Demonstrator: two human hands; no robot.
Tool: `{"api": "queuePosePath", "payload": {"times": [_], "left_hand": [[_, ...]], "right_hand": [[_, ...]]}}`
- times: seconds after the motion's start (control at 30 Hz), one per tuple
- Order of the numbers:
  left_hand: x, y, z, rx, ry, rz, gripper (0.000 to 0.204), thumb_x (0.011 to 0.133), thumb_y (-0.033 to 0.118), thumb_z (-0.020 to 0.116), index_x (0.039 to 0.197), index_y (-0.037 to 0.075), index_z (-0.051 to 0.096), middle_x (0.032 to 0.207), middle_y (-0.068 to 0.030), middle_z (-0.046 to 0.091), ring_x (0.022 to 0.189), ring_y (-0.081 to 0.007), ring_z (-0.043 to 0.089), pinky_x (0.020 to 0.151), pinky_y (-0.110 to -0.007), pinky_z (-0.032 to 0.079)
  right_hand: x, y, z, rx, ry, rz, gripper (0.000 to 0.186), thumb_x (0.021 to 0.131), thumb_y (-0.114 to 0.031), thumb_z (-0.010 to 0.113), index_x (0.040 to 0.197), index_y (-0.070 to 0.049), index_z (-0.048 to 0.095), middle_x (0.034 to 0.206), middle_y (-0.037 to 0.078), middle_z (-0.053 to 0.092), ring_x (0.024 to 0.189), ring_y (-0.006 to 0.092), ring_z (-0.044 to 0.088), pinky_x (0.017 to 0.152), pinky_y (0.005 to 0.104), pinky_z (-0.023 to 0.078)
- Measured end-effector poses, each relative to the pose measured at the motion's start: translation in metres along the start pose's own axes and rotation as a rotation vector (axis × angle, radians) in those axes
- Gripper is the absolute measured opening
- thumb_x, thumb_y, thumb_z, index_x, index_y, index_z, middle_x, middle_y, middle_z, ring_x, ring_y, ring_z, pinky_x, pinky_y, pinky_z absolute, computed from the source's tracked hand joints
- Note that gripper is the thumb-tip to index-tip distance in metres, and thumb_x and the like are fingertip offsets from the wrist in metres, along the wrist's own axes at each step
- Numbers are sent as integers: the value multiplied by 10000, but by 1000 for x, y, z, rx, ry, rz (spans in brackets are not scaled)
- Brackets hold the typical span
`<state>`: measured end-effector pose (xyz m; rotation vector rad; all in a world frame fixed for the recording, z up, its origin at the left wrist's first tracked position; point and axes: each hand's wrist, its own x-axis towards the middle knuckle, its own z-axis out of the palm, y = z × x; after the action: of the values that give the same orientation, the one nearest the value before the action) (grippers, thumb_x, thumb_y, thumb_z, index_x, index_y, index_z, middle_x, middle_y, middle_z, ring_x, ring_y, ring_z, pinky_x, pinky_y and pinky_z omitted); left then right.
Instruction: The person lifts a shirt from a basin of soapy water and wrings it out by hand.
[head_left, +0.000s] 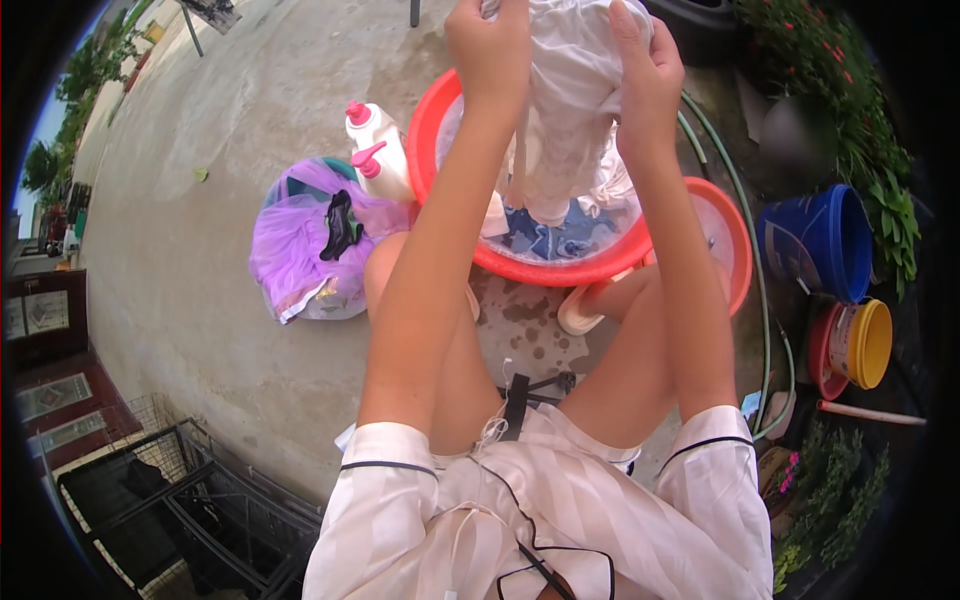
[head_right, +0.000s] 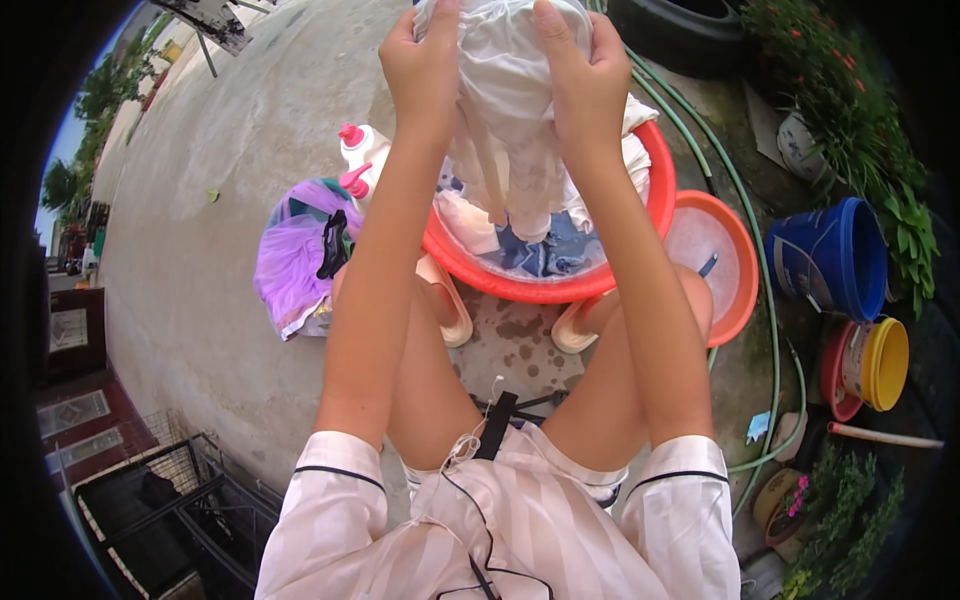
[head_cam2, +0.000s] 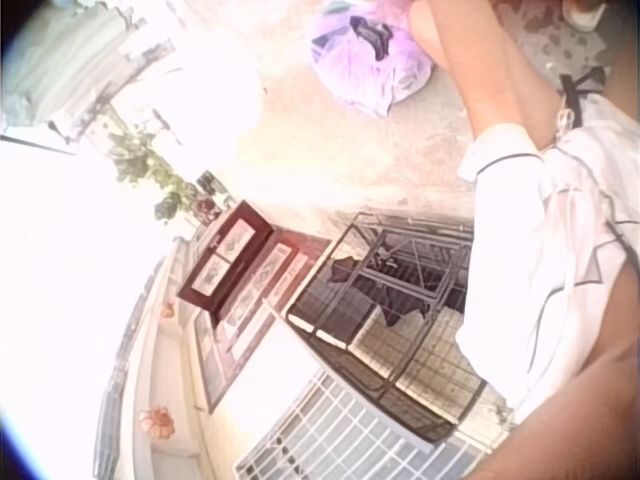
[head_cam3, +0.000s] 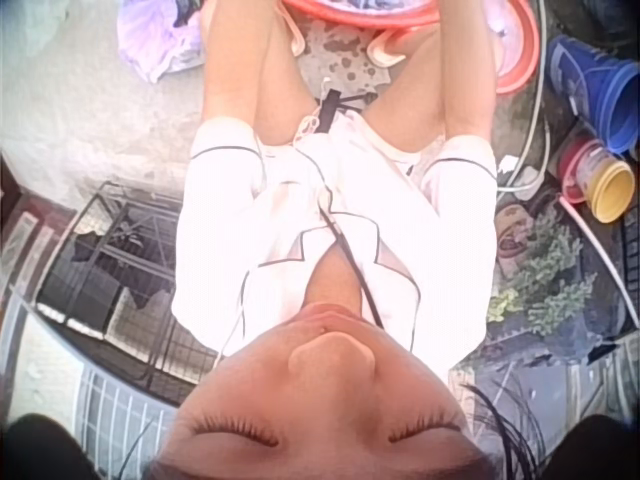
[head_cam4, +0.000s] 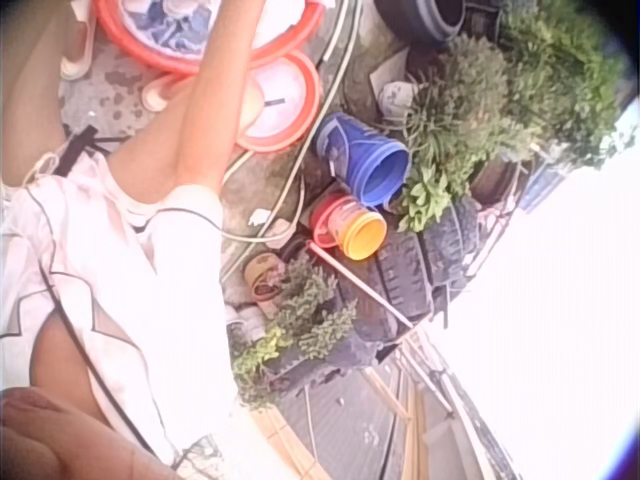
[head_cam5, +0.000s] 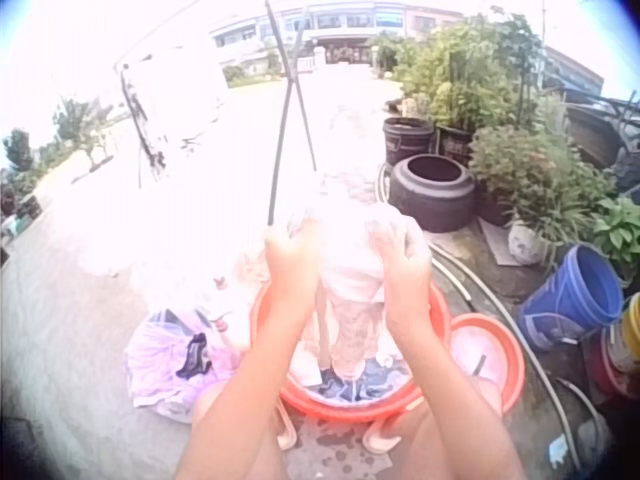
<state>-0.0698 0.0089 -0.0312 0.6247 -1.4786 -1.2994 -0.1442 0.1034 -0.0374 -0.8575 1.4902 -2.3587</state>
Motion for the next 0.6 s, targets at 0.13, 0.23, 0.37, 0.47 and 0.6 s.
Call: {"api": "queuePosePath", "payload": {"times": [0.13,0.23,0.37,0.47,0.6], "left_hand": [[-1,-12,5,-404,33,-8,229,866,140,519,897,-69,606,744,-70,604,661,-135,558,584,-275,437],[-7,-26,9,-218,-76,23,273,892,179,477,857,-56,612,676,-61,590,618,-131,529,551,-291,418],[-24,7,18,1,-44,-45,341,889,246,489,823,-73,586,615,-104,561,578,-134,507,521,-334,388],[-35,13,22,266,-273,81,316,838,225,553,805,-87,593,609,-169,587,535,-193,538,511,-372,401],[-21,7,15,24,30,281,294,836,205,542,797,-82,591,617,-181,596,555,-231,573,532,-383,422]], "right_hand": [[-22,-4,15,-545,-165,-475,385,677,-370,772,832,-46,634,624,90,633,533,192,618,518,271,464],[-26,-1,19,-563,-103,-421,361,689,-372,760,784,-46,636,621,91,627,526,215,612,516,269,460],[5,5,0,-330,55,-59,348,758,-372,714,775,-36,627,640,22,612,599,116,596,569,247,458],[17,21,-15,-92,-99,1,215,896,-193,449,863,-30,585,781,23,583,728,140,569,668,274,455],[-5,5,20,295,-26,367,229,823,-277,581,789,-52,590,706,10,577,668,97,555,596,252,446]]}}
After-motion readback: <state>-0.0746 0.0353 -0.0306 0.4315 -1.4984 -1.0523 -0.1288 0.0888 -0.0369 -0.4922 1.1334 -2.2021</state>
